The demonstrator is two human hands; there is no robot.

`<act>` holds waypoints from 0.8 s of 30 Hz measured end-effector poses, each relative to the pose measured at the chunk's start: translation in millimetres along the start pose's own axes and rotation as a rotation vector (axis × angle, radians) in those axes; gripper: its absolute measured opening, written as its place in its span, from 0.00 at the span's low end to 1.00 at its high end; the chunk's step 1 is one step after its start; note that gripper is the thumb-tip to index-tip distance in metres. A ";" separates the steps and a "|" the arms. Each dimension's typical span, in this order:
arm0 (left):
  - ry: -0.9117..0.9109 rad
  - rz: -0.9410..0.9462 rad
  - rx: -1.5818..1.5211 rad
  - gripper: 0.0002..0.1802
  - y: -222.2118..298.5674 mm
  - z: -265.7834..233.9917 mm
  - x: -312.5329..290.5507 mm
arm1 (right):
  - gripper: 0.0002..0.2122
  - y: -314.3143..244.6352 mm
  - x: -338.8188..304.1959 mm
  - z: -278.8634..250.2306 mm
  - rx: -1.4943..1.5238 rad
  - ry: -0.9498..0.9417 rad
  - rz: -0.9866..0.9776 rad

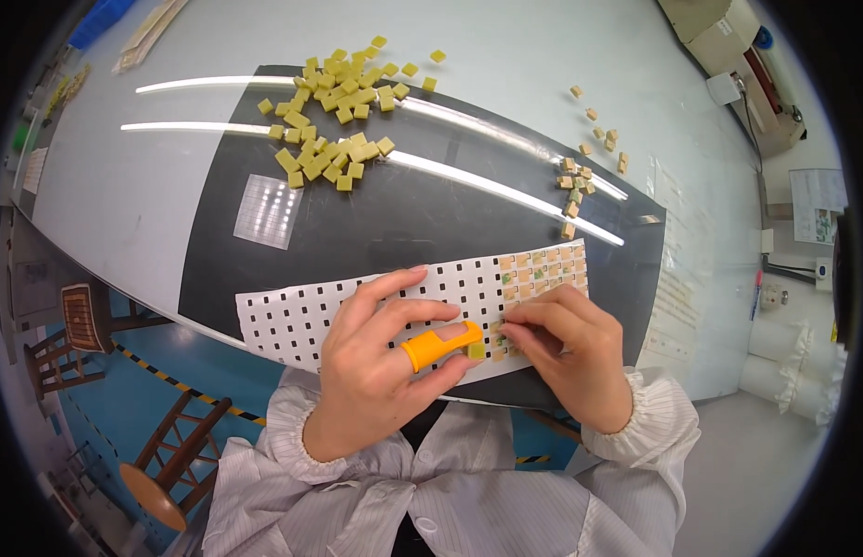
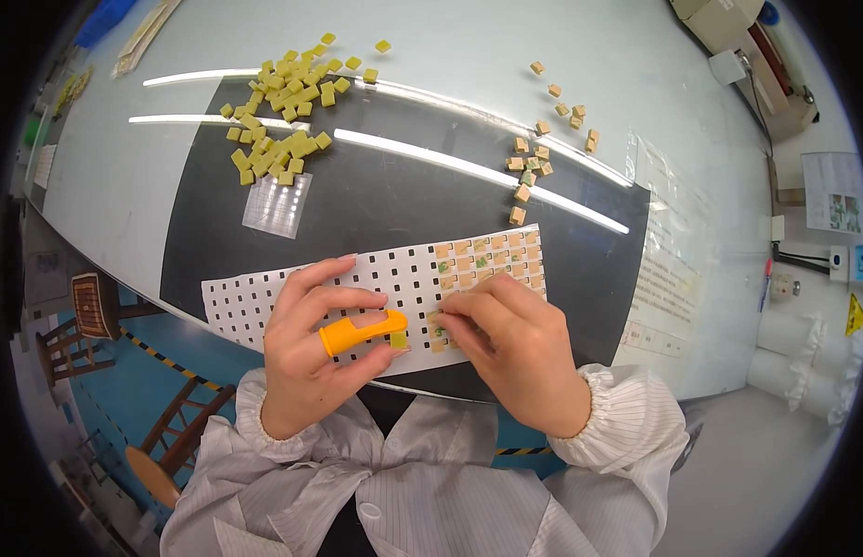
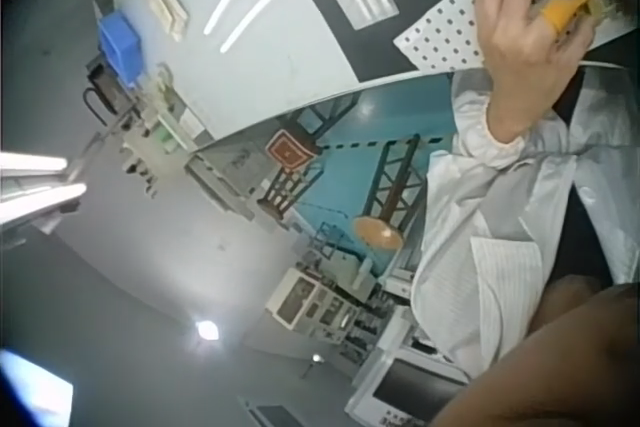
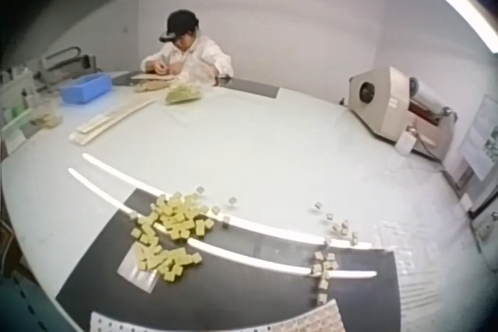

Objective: Manually inserting small yellow plastic components into a white perforated grid plate.

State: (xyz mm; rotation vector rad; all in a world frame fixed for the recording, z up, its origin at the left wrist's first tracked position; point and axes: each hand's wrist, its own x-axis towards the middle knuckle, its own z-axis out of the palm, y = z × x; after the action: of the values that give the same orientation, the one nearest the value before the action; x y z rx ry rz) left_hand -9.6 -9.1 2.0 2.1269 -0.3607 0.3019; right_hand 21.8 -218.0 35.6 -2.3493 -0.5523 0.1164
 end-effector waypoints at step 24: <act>-0.004 -0.033 -0.042 0.16 -2.1 0.8 -2.6 | 0.06 -4.9 2.6 0.0 0.021 -0.062 0.086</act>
State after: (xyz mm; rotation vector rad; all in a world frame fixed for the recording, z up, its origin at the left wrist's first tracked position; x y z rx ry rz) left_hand -11.1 -8.3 -1.0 2.0903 -0.3316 0.2691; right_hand 22.4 -213.7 39.0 -2.3562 -0.4775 0.2336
